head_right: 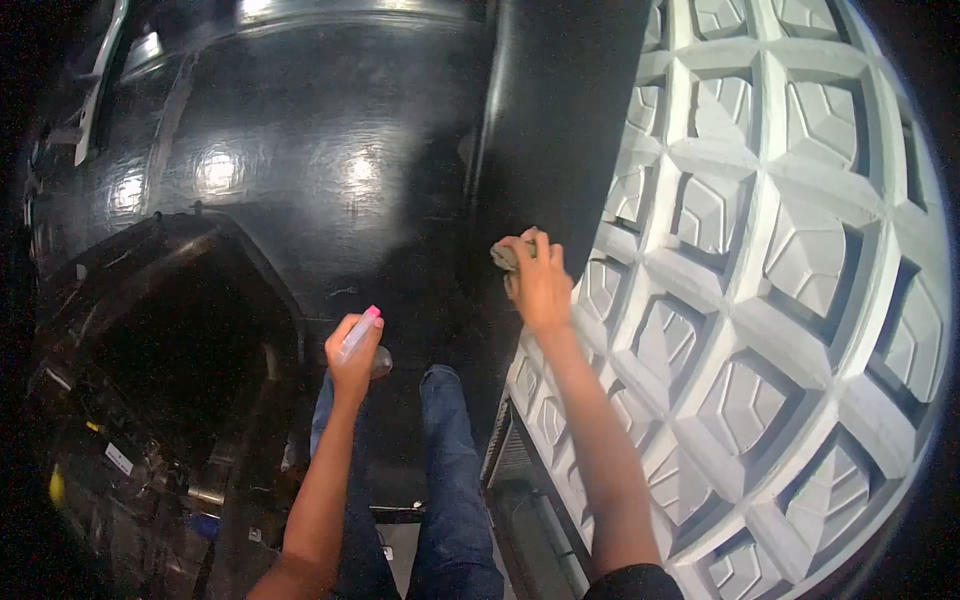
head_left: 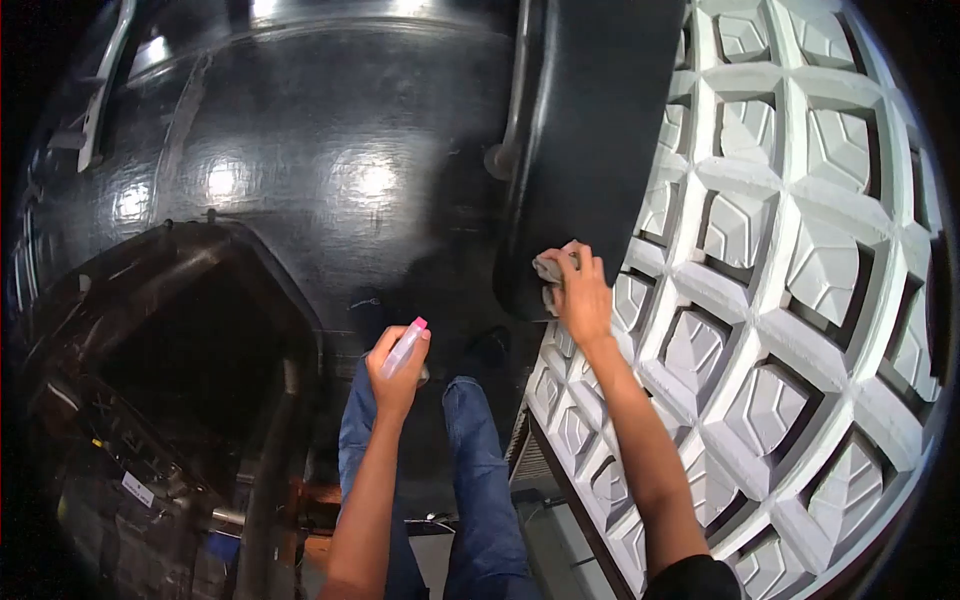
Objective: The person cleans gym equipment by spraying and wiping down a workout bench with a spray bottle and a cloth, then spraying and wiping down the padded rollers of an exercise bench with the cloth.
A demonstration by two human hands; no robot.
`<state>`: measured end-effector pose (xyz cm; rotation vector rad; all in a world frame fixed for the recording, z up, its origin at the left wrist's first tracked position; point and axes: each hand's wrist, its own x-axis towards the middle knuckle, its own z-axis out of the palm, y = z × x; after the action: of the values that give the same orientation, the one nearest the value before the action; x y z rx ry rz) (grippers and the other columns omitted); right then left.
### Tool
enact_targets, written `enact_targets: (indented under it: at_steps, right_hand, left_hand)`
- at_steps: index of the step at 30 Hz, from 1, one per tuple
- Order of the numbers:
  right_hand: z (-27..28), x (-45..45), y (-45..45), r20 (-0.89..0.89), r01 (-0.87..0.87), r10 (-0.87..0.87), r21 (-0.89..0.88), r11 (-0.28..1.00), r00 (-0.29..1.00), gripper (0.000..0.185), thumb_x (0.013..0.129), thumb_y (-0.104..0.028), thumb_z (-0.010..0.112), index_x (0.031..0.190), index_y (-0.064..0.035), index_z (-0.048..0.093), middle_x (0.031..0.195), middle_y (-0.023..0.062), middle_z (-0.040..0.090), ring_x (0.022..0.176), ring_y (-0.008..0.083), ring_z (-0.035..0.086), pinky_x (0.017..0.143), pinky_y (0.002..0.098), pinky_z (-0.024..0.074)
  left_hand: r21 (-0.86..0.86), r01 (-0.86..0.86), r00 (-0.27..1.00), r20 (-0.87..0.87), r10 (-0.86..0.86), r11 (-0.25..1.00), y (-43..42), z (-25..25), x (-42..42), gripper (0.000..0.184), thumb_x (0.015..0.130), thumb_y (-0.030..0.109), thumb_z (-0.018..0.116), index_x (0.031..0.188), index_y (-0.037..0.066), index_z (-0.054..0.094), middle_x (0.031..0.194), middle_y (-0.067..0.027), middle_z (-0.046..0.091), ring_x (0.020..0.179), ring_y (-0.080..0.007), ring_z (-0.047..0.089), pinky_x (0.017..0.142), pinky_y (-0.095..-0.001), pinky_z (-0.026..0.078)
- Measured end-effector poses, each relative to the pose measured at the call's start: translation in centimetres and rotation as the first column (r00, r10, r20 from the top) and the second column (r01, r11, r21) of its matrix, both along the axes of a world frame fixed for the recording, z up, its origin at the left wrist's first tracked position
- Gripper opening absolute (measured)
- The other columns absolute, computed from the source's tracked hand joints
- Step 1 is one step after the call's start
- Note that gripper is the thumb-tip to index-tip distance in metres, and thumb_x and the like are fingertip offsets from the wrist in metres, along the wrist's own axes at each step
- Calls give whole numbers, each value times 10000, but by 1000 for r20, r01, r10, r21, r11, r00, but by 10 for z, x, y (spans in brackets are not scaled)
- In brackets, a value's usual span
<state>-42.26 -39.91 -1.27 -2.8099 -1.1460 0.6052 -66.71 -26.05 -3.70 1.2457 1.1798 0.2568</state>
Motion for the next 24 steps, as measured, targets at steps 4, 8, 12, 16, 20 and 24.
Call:
enact_targets:
  at_steps: [4, 8, 12, 16, 20, 24]
  right_hand:
    - [-33, -59, -11, -35, 186, -184, 118, 975, 982, 625, 677, -41, 773, 1242, -172, 539, 1169, 59, 520, 1067, 311, 564, 829, 434, 576]
    - [-39, -85, -18, -113, 234, -216, 178, 956, 970, 603, 674, -37, 759, 1229, -152, 553, 1191, 64, 527, 1081, 321, 564, 827, 438, 570]
    - [-35, -62, -43, -138, 456, -437, 182, 871, 889, 503, 732, -62, 738, 1203, -135, 577, 1202, 78, 539, 1114, 335, 556, 851, 448, 552]
    - [-40, -19, -80, -176, 696, -681, 314, 645, 711, 364, 796, -96, 724, 1133, -100, 586, 1116, 129, 568, 1074, 368, 577, 876, 476, 488]
    - [-49, -23, -60, -138, 753, -785, 422, 505, 604, 328, 796, -95, 720, 1100, -98, 597, 1069, 140, 563, 1041, 378, 579, 843, 473, 481]
    - [-52, -71, -20, -240, 730, -706, 407, 549, 666, 399, 742, -115, 773, 1106, -135, 609, 1041, 86, 546, 1018, 324, 580, 829, 461, 509]
  left_hand:
    - [16, 92, 996, 17, -92, 996, -10, 2, 48, 124, 876, 124, 763, 881, 10, 714, 717, 22, 636, 672, -31, 552, 592, -227, 447]
    - [310, 315, 933, 74, -353, 897, -11, 8, 123, 184, 806, 183, 805, 835, 12, 741, 681, -87, 698, 626, -100, 664, 573, -271, 504]
    - [181, 592, 802, -37, -596, 786, 1, 4, 197, 401, 787, 427, 808, 738, 34, 748, 601, -106, 663, 575, -189, 676, 589, -338, 512]
    - [23, 802, 590, -193, -784, 597, -6, 1, 246, 473, 841, 523, 735, 780, 56, 778, 599, -35, 651, 512, -93, 591, 472, -272, 442]
    - [-188, 833, 492, -182, -852, 521, -12, -13, 268, 516, 867, 564, 662, 836, 66, 793, 601, -45, 653, 407, -119, 533, 417, -278, 427]
    - [-282, 836, 444, -159, -882, 471, -7, -16, 278, 455, 879, 479, 650, 863, 44, 782, 600, -57, 655, 370, -125, 515, 386, -267, 414]
